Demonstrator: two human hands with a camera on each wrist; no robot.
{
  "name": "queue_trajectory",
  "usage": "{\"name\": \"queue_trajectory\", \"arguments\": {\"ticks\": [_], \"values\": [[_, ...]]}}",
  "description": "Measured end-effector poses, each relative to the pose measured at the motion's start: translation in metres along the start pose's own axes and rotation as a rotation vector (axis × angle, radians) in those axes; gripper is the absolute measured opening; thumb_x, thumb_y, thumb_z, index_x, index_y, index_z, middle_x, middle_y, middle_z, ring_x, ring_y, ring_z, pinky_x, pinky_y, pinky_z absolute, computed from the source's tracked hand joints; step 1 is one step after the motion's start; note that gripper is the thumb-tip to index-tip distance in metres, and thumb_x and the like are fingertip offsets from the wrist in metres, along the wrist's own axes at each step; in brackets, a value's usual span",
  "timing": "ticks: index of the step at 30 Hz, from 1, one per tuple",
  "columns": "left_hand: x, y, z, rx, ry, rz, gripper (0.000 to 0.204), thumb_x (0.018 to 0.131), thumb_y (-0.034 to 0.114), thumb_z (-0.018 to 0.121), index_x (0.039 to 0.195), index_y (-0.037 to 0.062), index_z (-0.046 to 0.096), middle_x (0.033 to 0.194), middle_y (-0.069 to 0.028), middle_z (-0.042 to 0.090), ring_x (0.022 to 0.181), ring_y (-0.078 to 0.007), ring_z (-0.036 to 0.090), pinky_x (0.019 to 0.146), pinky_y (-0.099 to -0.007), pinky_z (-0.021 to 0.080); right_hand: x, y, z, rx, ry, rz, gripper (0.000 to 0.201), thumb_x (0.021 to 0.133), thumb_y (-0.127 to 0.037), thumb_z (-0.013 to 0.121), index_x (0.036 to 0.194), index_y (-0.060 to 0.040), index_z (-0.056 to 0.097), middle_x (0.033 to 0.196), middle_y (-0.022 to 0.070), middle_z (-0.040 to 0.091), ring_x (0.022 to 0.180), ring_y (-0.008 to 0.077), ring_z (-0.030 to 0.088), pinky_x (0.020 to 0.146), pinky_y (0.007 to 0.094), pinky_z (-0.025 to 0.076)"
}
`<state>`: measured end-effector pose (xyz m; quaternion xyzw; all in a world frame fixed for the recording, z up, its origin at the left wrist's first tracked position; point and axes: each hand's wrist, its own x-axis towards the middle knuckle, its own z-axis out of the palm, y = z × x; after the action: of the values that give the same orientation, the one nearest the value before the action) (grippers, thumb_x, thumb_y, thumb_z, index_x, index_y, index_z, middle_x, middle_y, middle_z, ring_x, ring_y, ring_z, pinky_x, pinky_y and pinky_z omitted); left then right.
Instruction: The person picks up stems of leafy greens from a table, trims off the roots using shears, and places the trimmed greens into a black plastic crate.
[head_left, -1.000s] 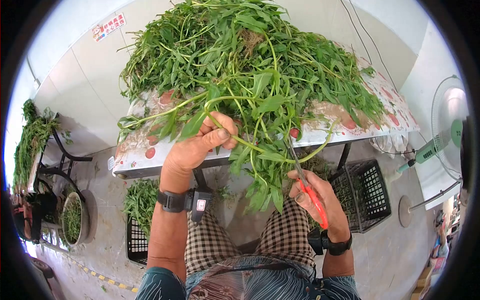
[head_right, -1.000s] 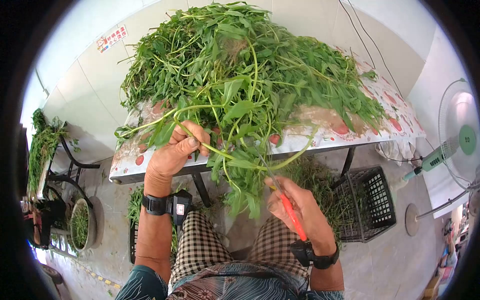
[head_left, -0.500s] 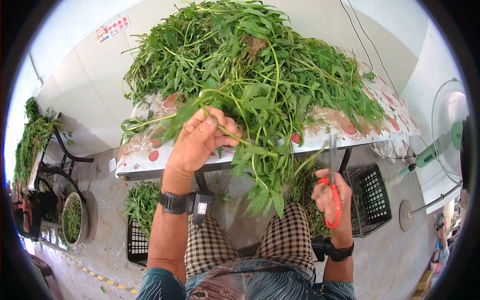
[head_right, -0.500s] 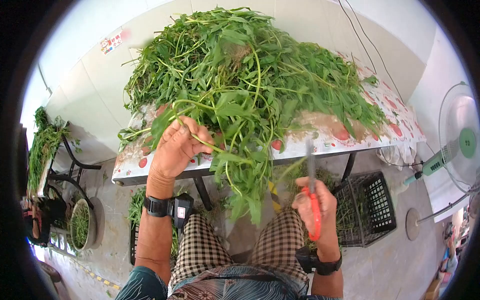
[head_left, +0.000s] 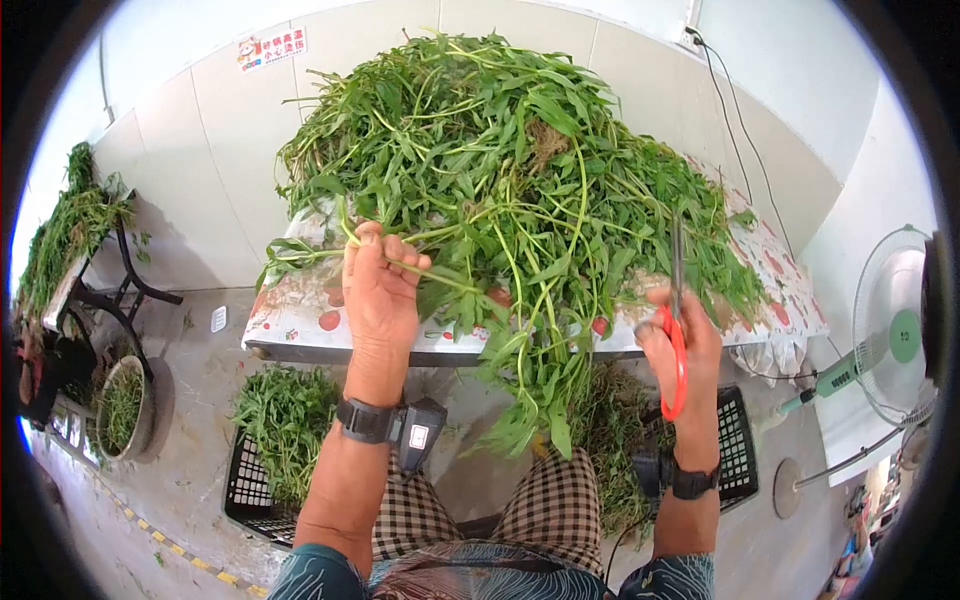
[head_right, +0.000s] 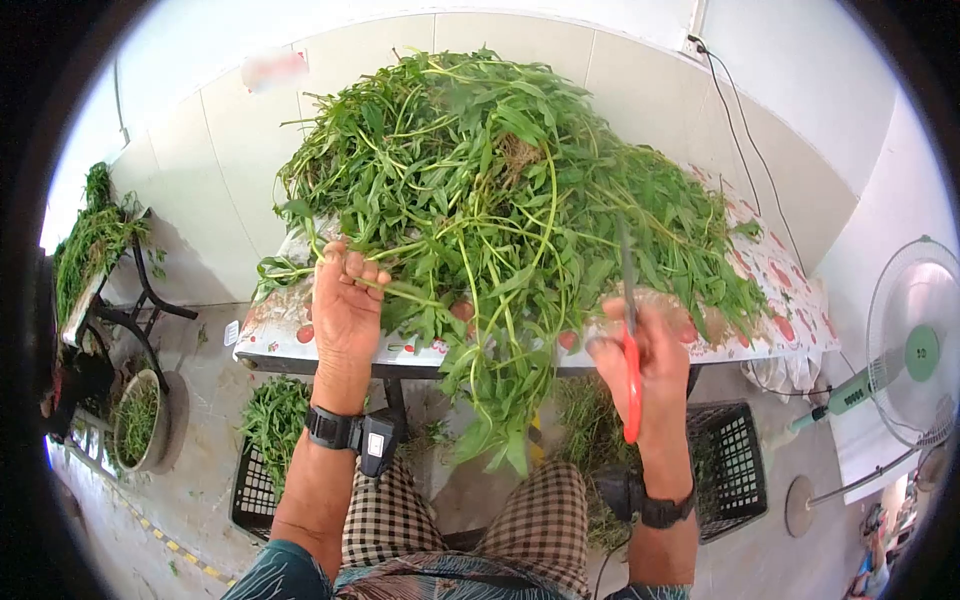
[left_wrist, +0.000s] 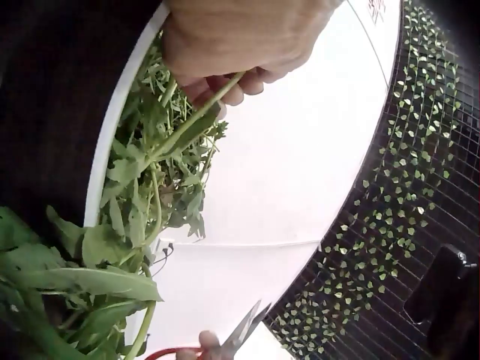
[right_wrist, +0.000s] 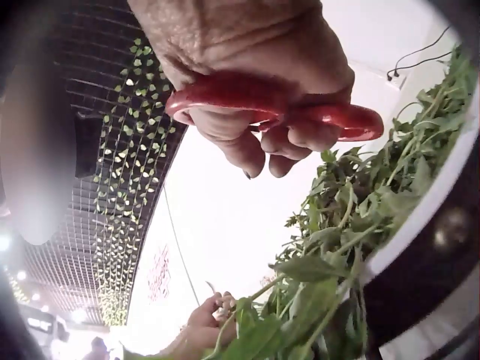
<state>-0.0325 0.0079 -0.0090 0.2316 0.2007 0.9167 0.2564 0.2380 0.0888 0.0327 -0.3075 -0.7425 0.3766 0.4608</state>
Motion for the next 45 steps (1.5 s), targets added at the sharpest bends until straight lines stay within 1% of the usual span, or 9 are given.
{"name": "queue_trajectory", "arguments": {"ticks": [5, 8, 14, 18, 25, 30, 35, 38, 45], "values": [[0.001, 0.002, -0.011, -0.088, -0.066, -0.095, 0.013, 0.09, 0.019, 0.048, 0.098, 0.0087, 0.048, 0.062, 0.0011, 0.036, 0.056, -0.013, 0.037, 0.056, -0.029, 0.037, 0.063, -0.021, 0.036, -0.037, -0.152, -0.148, 0.032, 0.076, -0.002, 0.062, 0.106, -0.0047, 0.054, 0.069, 0.0049, 0.057, 0.061, 0.01, 0.054, 0.057, 0.0232, 0.044], [0.0, 0.0, -0.007, -0.075, -0.075, -0.151, 0.015, 0.092, 0.022, 0.047, 0.098, 0.0092, 0.049, 0.062, 0.0022, 0.038, 0.056, -0.0121, 0.036, 0.057, -0.028, 0.036, 0.101, -0.023, 0.068, -0.394, -0.152, -0.401, 0.03, 0.077, -0.003, 0.058, 0.105, -0.0089, 0.055, 0.073, 0.012, 0.061, 0.065, 0.0238, 0.061, 0.059, 0.0327, 0.046], [0.001, -0.002, -0.006, 0.002, -0.124, -0.224, 0.014, 0.092, 0.021, 0.047, 0.096, 0.0082, 0.052, 0.065, 0.0003, 0.046, 0.058, -0.013, 0.042, 0.057, -0.0298, 0.039, 0.142, 0.008, 0.1, -0.819, -0.401, -0.432, 0.023, 0.08, -0.011, 0.055, 0.103, -0.0117, 0.055, 0.076, 0.0148, 0.061, 0.069, 0.0351, 0.058, 0.06, 0.0433, 0.044], [0.002, -0.003, -0.008, 0.015, -0.151, -0.23, 0.014, 0.091, 0.02, 0.049, 0.096, 0.007, 0.052, 0.065, -0.0003, 0.048, 0.058, -0.0131, 0.044, 0.057, -0.029, 0.039, 0.137, -0.004, 0.094, -0.745, -0.368, -0.344, 0.024, 0.08, -0.012, 0.055, 0.104, -0.0118, 0.056, 0.077, 0.0164, 0.061, 0.07, 0.0336, 0.059, 0.061, 0.0415, 0.044], [0.001, -0.005, -0.006, 0.066, -0.187, -0.242, 0.014, 0.091, 0.021, 0.05, 0.093, 0.0071, 0.053, 0.067, -0.0005, 0.051, 0.058, -0.0124, 0.046, 0.058, -0.0294, 0.041, 0.16, -0.033, 0.041, -0.027, -0.134, -0.303, 0.03, 0.078, -0.006, 0.056, 0.108, -0.0008, 0.052, 0.079, 0.0072, 0.061, 0.063, 0.0119, 0.056, 0.059, 0.0267, 0.047], [-0.001, 0.0, 0.0, 0.21, -0.066, -0.268, 0.015, 0.091, 0.021, 0.049, 0.093, 0.0069, 0.054, 0.067, -0.0005, 0.052, 0.057, -0.0122, 0.047, 0.058, -0.0291, 0.042, 0.168, -0.067, 0.004, 0.26, 0.135, -0.453, 0.044, 0.078, -0.002, 0.062, 0.117, 0.0052, 0.043, 0.085, 0.0128, 0.059, 0.076, 0.0169, 0.059, 0.064, 0.0232, 0.049], [-0.001, -0.002, -0.002, 0.101, -0.2, -0.243, 0.018, 0.091, 0.022, 0.048, 0.09, 0.0053, 0.054, 0.067, -0.0019, 0.052, 0.057, -0.0121, 0.047, 0.058, -0.0291, 0.042, 0.165, -0.1, -0.016, 0.61, 0.407, -0.731, 0.04, 0.074, 0.005, 0.063, 0.108, 0.0026, 0.041, 0.086, 0.0191, 0.061, 0.073, 0.0201, 0.061, 0.066, 0.026, 0.05], [-0.002, -0.001, 0.0, 0.121, -0.195, -0.24, 0.021, 0.091, 0.024, 0.049, 0.087, 0.0042, 0.054, 0.065, -0.0029, 0.052, 0.057, -0.0127, 0.047, 0.057, -0.0292, 0.042, 0.158, -0.102, -0.011, 0.71, 0.44, -0.749, 0.041, 0.075, 0.003, 0.063, 0.109, 0.0019, 0.04, 0.087, 0.0199, 0.061, 0.075, 0.0214, 0.061, 0.068, 0.0274, 0.05], [-0.006, 0.0, 0.003, 0.221, -0.326, -0.237, 0.036, 0.091, 0.034, 0.048, 0.072, 0.0027, 0.051, 0.06, -0.004, 0.051, 0.055, -0.0139, 0.046, 0.056, -0.028, 0.04, 0.143, -0.068, 0.045, 0.731, 0.006, -0.325, 0.041, 0.076, -0.002, 0.062, 0.111, -0.0009, 0.042, 0.089, 0.0164, 0.06, 0.078, 0.0233, 0.061, 0.071, 0.0297, 0.05]]}}
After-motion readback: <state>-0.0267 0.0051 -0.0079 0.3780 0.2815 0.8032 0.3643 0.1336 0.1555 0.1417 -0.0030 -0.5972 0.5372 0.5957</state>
